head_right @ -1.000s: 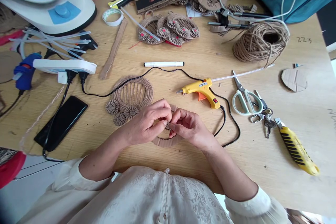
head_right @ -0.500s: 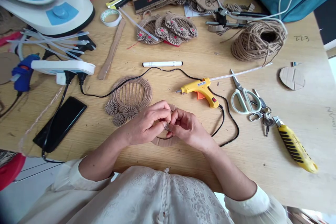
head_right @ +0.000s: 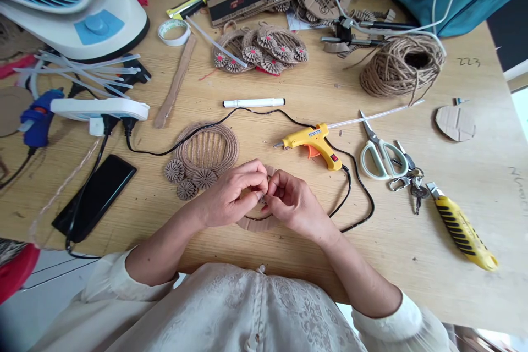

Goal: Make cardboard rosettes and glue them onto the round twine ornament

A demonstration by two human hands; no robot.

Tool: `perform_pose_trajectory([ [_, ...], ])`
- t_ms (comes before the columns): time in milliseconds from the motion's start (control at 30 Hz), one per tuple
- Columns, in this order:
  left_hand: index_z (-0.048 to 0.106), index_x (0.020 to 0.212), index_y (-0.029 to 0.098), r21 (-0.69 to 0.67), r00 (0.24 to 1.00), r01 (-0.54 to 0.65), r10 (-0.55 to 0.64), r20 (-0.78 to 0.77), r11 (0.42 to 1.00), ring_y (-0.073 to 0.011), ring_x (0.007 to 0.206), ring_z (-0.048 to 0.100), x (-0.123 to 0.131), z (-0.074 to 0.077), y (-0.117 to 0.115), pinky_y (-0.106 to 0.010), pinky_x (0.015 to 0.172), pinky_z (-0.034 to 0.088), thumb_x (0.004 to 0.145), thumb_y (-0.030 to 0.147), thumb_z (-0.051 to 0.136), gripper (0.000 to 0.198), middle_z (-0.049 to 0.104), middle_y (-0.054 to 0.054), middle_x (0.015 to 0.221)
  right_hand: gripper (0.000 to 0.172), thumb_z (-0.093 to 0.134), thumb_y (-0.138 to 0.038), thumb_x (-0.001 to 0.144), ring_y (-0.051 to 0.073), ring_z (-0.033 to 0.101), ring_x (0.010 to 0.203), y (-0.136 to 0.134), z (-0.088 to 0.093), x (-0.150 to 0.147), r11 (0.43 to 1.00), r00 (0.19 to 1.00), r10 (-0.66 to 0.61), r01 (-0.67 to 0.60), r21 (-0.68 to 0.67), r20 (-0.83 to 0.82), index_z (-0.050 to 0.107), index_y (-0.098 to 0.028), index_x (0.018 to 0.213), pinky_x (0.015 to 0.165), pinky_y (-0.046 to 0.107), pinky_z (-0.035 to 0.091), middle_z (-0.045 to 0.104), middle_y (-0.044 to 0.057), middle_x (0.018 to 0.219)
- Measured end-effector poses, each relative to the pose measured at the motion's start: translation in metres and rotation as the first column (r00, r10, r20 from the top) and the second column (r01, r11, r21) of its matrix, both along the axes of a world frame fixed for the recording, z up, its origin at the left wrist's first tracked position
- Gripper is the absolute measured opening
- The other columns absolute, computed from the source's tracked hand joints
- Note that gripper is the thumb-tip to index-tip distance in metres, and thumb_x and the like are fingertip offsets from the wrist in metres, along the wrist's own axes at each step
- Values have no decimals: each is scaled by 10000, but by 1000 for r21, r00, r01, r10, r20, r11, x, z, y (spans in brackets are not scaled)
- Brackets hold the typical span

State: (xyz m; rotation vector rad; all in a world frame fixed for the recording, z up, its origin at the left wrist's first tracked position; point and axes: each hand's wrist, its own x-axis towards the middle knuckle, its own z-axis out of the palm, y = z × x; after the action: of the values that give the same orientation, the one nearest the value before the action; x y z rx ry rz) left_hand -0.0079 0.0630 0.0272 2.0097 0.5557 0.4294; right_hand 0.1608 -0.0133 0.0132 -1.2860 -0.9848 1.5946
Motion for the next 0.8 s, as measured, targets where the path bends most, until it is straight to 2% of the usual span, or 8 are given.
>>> perform_pose_trajectory([
  [233, 566, 760, 164, -16, 1000, -10, 10, -24, 1000, -126, 756, 544, -1, 0, 3, -263, 687, 435, 853, 68, 476, 162, 540, -18, 867, 261, 749, -291, 799, 104, 613, 618, 0, 3, 1, 998, 999, -28, 30, 49, -30, 499, -220, 804, 577, 244, 528, 597, -24, 772],
  [433, 550, 758, 164, -16, 1000, -29, 29, -3, 999, -117, 731, 531, 1, -2, 0, -244, 650, 428, 766, 42, 544, 122, 544, -10, 849, 273, 773, -253, 771, 107, 592, 626, -1, 2, 2, 997, 998, -60, 60, 52, 5, 504, -224, 810, 573, 245, 495, 603, -26, 759],
  [633, 545, 775, 167, -10, 999, -44, 44, -31, 999, -111, 700, 513, 2, -4, 0, -246, 637, 427, 783, 28, 513, 143, 534, -7, 846, 233, 731, -291, 817, 109, 591, 622, -2, -3, 0, 991, 995, -103, 101, 84, 10, 507, -228, 837, 563, 254, 481, 606, -23, 781],
  [800, 530, 775, 176, 7, 998, -55, 55, -5, 998, -112, 703, 511, 3, -5, -2, -245, 640, 430, 786, 37, 523, 140, 527, -4, 843, 196, 695, -281, 844, 120, 580, 659, -5, -4, -3, 983, 986, -146, 136, 126, 79, 505, -234, 854, 584, 261, 482, 598, -16, 786],
])
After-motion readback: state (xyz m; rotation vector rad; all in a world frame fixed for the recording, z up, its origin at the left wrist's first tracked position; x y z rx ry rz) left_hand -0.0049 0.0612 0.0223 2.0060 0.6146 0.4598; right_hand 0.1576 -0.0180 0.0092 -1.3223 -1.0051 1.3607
